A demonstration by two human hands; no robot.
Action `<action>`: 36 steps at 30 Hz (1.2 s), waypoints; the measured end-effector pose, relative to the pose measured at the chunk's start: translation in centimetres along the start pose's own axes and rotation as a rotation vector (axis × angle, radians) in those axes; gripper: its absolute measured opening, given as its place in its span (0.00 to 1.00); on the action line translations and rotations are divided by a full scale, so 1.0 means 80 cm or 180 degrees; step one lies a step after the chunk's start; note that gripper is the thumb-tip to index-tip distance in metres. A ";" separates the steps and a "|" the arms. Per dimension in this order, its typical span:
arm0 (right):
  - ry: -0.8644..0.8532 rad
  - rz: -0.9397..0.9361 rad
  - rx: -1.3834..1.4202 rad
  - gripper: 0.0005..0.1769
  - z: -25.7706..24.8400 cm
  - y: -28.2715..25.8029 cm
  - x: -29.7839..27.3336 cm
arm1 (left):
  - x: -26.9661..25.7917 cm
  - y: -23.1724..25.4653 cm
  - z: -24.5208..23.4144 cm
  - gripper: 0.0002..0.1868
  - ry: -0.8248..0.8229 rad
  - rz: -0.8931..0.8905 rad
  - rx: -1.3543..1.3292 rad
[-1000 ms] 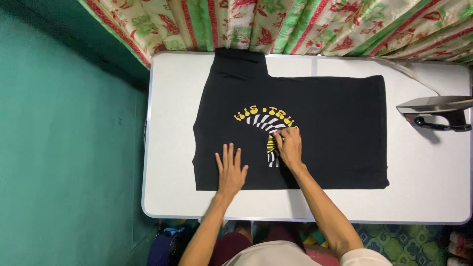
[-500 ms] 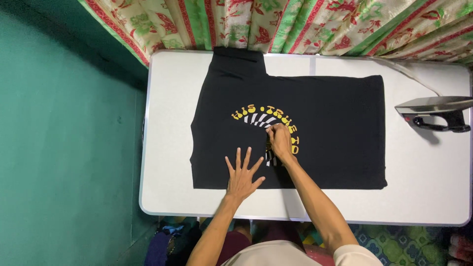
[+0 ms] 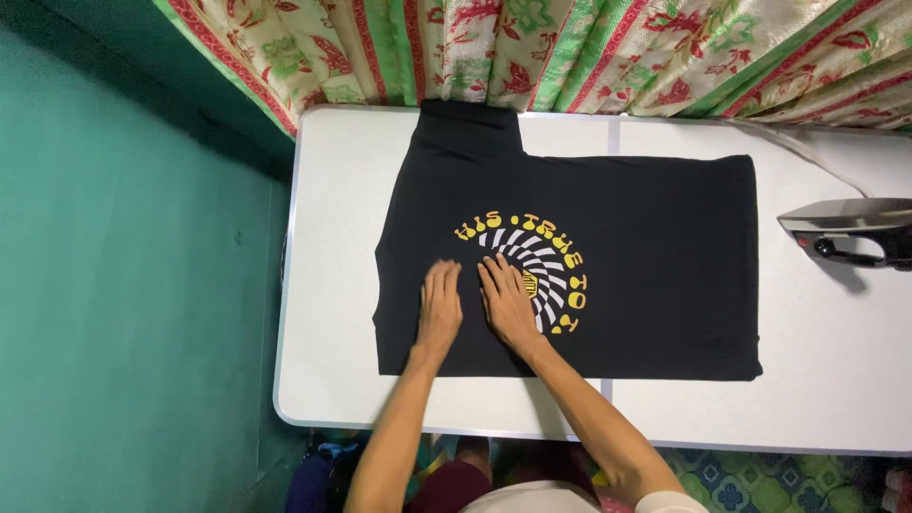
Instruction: The recorder is ironing a black t-shirt on a white folding table.
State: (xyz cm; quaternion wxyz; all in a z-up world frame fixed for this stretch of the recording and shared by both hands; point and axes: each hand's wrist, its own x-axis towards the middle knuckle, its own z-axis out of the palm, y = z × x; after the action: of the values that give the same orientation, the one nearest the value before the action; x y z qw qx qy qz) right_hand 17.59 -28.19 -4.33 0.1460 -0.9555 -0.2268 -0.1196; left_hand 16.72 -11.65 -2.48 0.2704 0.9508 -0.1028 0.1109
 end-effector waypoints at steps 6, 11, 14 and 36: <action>-0.0565 0.0151 0.0031 0.36 -0.019 -0.001 0.007 | 0.042 -0.044 -0.031 0.36 -0.1054 0.0207 0.1189; -0.0735 0.0221 -0.0161 0.41 -0.010 0.003 0.005 | 0.060 -0.049 -0.021 0.35 -0.1165 0.0415 0.1112; -0.0731 0.0279 -0.0194 0.42 -0.011 0.002 0.007 | 0.062 -0.052 -0.020 0.35 -0.1256 0.0610 0.1083; -0.0615 0.0217 -0.0081 0.38 -0.004 -0.045 -0.050 | -0.090 -0.005 -0.043 0.32 -0.0804 0.0069 0.0847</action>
State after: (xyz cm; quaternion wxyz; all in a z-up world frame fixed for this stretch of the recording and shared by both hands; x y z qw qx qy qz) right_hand 12.36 -26.78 -4.38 0.1153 -0.9715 -0.2055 -0.0247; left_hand 9.45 -8.47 -1.73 0.1260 0.9834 -0.1306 0.0062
